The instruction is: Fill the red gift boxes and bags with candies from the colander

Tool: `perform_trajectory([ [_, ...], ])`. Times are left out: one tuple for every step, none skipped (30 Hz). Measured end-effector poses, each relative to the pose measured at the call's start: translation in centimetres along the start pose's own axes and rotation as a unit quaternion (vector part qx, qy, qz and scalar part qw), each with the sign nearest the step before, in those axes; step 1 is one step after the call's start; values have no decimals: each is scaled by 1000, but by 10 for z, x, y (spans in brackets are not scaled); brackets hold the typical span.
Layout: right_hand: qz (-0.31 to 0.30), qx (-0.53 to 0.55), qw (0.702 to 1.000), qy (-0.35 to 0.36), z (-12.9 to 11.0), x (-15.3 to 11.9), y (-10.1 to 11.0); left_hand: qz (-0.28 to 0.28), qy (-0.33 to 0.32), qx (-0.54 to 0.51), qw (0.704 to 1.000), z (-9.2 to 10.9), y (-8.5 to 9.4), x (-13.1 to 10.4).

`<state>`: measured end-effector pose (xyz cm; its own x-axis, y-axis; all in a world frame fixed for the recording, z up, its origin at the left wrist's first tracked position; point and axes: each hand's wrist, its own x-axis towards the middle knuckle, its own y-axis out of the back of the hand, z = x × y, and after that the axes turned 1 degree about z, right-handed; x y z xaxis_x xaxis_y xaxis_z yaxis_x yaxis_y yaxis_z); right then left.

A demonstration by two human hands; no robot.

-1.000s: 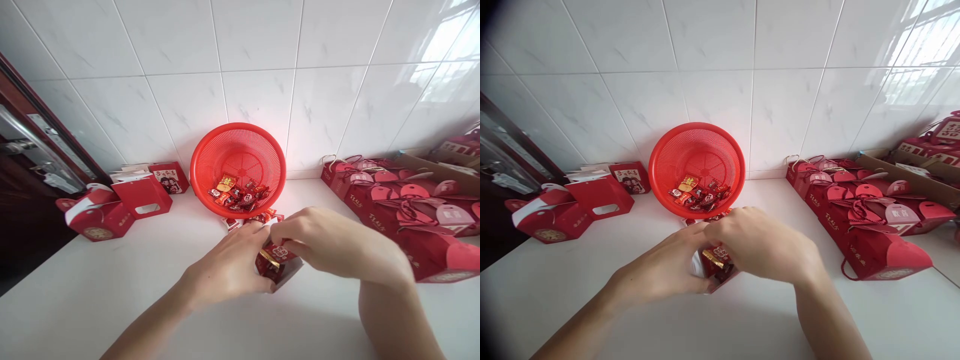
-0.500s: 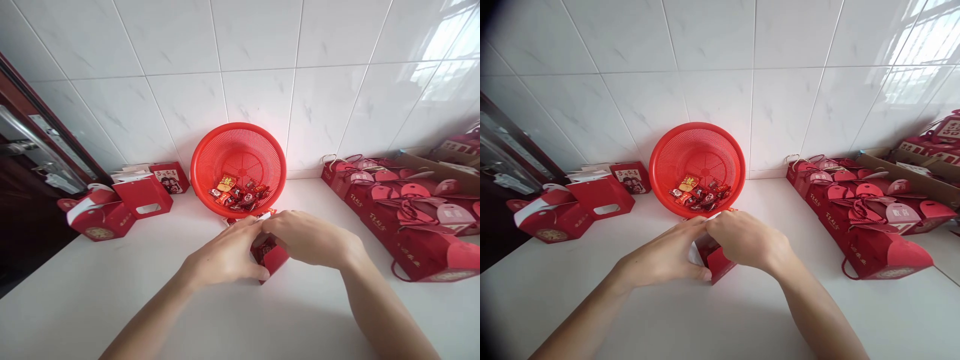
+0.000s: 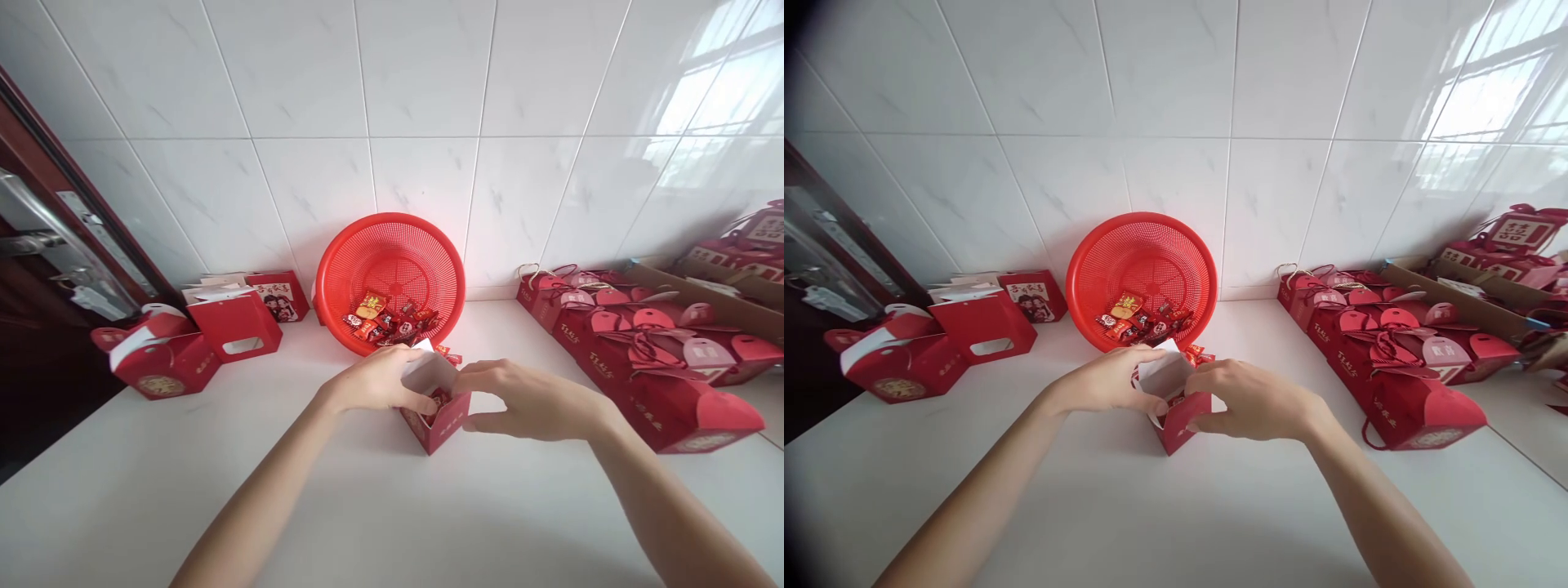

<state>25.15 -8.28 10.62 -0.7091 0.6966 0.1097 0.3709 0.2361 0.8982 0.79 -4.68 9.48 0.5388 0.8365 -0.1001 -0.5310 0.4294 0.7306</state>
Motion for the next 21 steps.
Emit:
perform_trajectory([
  [-6, 10, 1000, -3, 2, -4, -5, 7, 6, 4, 1000, -2, 0, 1],
  [-4, 19, 1000, -9, 5, -9, -10, 15, 13, 8, 1000, -4, 0, 2],
  [7, 25, 999, -19, 7, -13, -16, 24, 16, 13, 1000, -6, -1, 3],
  [29, 30, 999, -32, 10, -16, -22, 31, 15, 15, 999, -7, -2, 4],
  [50, 35, 997, -43, 13, -19, -28, 34, 9, 14, 999, -7, -3, 4],
  [74, 41, 995, -54, 16, -21, -35, 32, 1, 12, 999, -7, -5, 4],
  [98, 47, 992, -64, 19, -21, -41, 25, -6, 11, 1000, -6, -6, 4],
  [125, 50, 988, -75, 22, -21, -48, 16, -11, 10, 1000, -4, -8, 3],
  [154, 53, 983, -85, 24, -20, -54, 6, -12, 13, 1000, -2, -10, 2],
  [184, 54, 977, -94, 27, -19, -60, -3, -11, 17, 1000, 0, -13, 1],
  [214, 56, 970, -102, 29, -17, -66, -10, -12, 22, 1000, 2, -16, -1],
  [243, 60, 962, -108, 31, -15, -71, -12, -17, 25, 999, 3, -20, -3],
  [271, 64, 954, -114, 33, -13, -76, -9, -27, 27, 999, 4, -23, -4],
  [298, 69, 945, -119, 35, -11, -82, -5, -39, 30, 999, 4, -28, -6],
  [324, 72, 935, -123, 37, -9, -87, 2, -50, 33, 998, 3, -32, -8],
  [349, 73, 926, -127, 38, -8, -91, 10, -57, 39, 998, 2, -37, -9],
  [372, 72, 917, -129, 39, -6, -95, 17, -59, 48, 997, 0, -41, -11],
  [391, 67, 909, -128, 40, -6, -99, 21, -59, 59, 996, -2, -45, -12],
  [407, 61, 903, -127, 41, -6, -102, 24, -59, 69, 996, -4, -48, -13],
  [419, 55, 897, -126, 42, -6, -103, 28, -61, 76, 995, -6, -51, -13],
  [426, 52, 894, -127, 42, -6, -104, 33, -65, 79, 994, -8, -54, -14],
])
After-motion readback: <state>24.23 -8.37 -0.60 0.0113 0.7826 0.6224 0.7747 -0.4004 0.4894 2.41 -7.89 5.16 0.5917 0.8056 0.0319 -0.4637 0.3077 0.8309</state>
